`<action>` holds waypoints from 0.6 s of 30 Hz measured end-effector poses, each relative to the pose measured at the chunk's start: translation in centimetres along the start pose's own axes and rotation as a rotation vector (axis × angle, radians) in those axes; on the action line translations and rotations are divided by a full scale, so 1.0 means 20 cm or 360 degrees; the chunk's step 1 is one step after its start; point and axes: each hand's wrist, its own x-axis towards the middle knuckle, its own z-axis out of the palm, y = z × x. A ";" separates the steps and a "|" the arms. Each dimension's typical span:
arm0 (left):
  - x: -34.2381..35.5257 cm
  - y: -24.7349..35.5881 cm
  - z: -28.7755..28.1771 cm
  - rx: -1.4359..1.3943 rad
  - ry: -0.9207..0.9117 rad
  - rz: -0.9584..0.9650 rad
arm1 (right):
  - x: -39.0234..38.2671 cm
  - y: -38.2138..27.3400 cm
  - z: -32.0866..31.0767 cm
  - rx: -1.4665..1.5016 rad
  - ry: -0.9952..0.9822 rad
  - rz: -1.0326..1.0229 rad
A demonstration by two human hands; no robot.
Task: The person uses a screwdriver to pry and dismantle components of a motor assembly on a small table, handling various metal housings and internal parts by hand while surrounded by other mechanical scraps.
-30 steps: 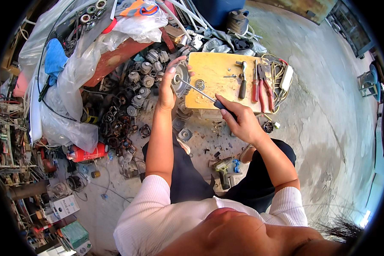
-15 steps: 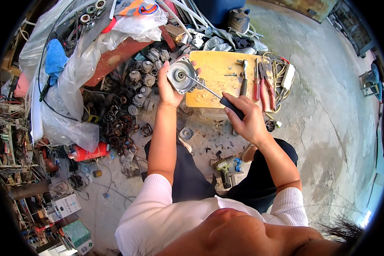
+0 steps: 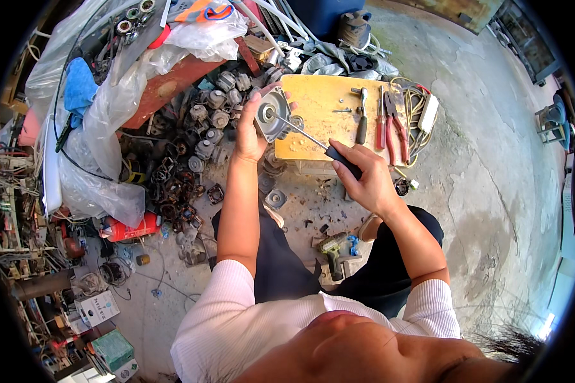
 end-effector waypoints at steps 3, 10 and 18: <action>-0.01 0.00 0.00 0.0147 -0.0029 0.0004 | 0.00 -0.01 -0.01 0.0009 -0.0081 0.0072; -0.03 0.00 -0.01 0.0413 -0.0022 0.0046 | 0.01 -0.02 -0.03 0.0013 -0.0162 0.0112; 0.00 -0.06 -0.06 0.0743 0.0014 0.0068 | -0.01 -0.03 0.01 -0.0146 -0.0146 0.0046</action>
